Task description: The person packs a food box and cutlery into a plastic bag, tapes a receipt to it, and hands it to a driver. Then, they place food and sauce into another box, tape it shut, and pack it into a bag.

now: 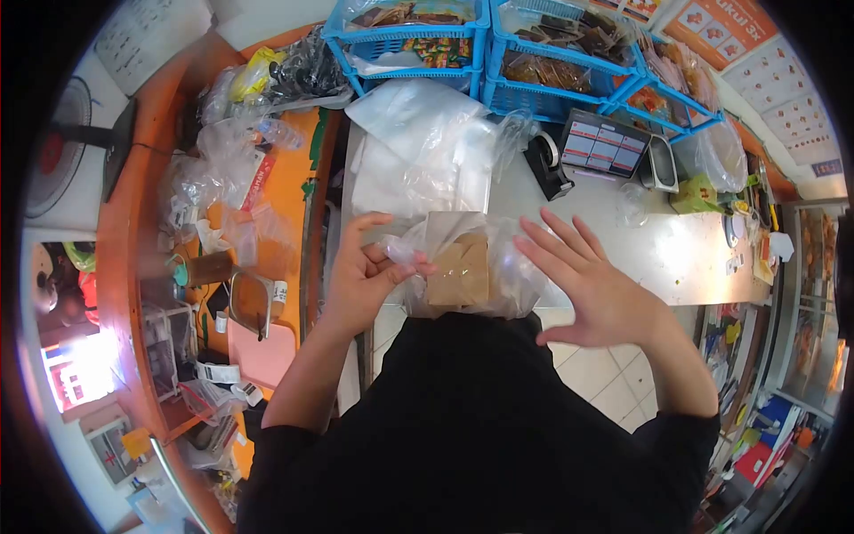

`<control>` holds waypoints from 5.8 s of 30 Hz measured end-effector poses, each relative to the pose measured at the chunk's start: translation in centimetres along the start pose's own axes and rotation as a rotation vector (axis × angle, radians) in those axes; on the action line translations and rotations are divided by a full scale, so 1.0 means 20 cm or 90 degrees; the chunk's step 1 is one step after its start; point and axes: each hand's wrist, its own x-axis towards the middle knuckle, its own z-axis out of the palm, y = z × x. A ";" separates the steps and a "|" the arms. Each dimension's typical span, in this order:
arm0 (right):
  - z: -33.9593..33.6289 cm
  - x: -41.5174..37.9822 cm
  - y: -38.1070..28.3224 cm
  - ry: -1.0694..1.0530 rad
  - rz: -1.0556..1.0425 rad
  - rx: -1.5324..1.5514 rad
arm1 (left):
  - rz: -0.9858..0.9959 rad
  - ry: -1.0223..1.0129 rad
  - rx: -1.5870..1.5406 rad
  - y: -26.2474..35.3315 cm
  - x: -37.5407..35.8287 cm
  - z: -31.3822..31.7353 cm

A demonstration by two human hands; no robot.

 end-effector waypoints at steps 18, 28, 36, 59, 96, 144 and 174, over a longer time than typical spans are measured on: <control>0.49 0.23 -0.32 0.464 -0.053 0.293 | 0.118 -0.339 -0.012 -0.11 0.15 -0.02; 0.52 0.10 -0.12 0.263 0.226 0.362 | -0.118 -0.428 -0.225 -0.31 0.14 -0.02; 0.86 0.46 0.12 0.088 -0.152 0.136 | 0.120 -0.507 0.266 -0.06 0.20 0.13; 0.95 0.35 0.10 0.257 -0.046 0.236 | 0.381 -0.143 0.579 -0.18 0.18 0.14; 0.37 -0.34 -0.59 0.930 0.628 0.448 | 0.159 0.367 0.667 -0.08 2.17 -2.06; 0.58 3.74 0.13 -0.116 0.253 0.888 | 0.100 0.275 -0.276 0.44 1.57 -2.55; 0.05 1.09 -0.28 -0.027 0.229 0.803 | 0.032 -0.340 0.160 0.54 0.90 -0.85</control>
